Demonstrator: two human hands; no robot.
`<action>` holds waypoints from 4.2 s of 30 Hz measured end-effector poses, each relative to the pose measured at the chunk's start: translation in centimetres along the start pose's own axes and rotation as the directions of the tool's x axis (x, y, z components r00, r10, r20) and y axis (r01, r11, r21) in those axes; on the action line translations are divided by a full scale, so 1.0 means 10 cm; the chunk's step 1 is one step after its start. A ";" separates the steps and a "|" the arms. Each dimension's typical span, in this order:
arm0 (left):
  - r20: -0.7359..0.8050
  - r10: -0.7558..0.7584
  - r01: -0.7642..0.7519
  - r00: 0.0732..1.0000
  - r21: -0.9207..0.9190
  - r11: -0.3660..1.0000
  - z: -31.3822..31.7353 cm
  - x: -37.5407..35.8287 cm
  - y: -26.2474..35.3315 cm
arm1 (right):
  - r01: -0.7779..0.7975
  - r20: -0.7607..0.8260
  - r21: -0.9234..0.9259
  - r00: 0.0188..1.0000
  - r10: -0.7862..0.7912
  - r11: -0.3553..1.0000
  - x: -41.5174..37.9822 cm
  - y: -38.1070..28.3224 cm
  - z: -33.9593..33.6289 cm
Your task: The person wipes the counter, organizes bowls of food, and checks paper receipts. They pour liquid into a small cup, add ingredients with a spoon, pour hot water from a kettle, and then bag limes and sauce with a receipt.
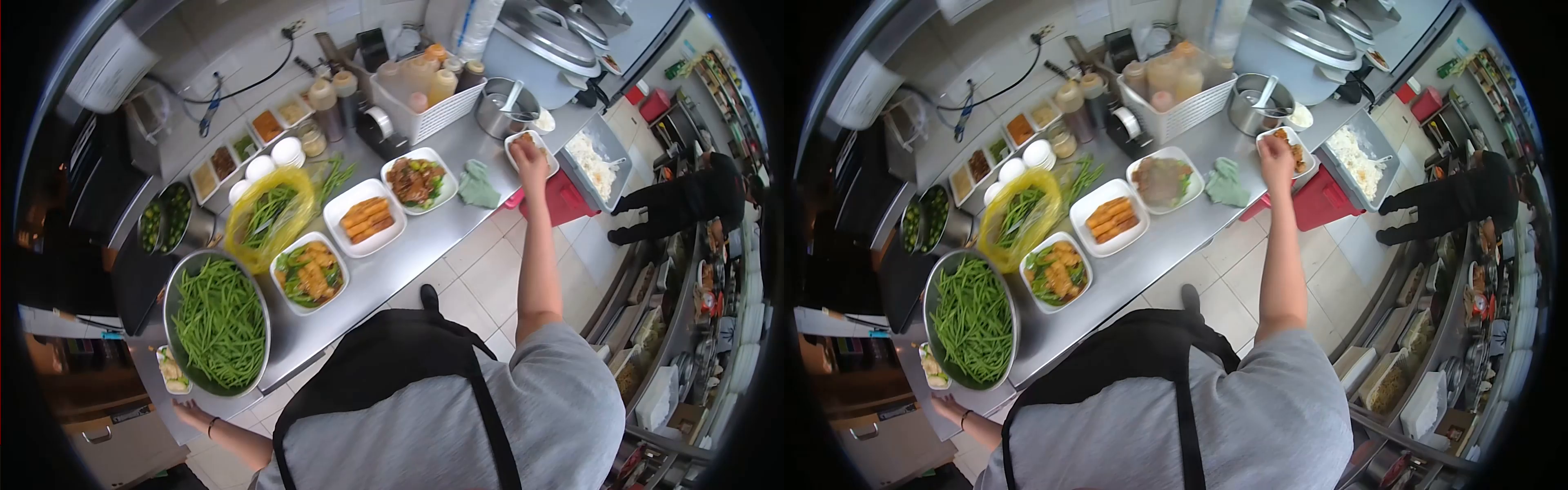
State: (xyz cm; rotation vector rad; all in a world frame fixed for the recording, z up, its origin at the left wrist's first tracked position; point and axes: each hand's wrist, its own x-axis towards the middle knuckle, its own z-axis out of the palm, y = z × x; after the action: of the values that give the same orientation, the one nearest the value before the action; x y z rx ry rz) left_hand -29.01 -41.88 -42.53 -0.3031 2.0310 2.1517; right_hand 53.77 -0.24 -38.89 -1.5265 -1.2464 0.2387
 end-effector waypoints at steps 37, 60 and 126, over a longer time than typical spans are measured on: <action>0.967 -0.130 -0.287 -0.217 0.064 0.956 3.50 -5.99 -0.54 | 0.147 0.492 0.176 0.843 -0.217 0.973 1.32 -0.23 -0.83; 0.717 -0.091 0.340 0.691 -0.211 0.916 0.06 -2.06 0.50 | 0.225 0.554 0.818 -0.053 -0.831 0.530 -2.85 -3.99 1.62; 0.906 -0.423 0.300 -0.021 0.409 0.862 2.13 -4.20 -0.93 | -0.774 0.905 0.230 0.392 0.162 0.590 -1.86 -1.17 0.90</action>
State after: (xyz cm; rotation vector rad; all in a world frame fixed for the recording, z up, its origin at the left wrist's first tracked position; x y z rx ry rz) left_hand 13.23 -19.32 -39.45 0.5271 0.9486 1.1522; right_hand 32.90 -11.23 -41.16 -1.0945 -1.0872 1.8424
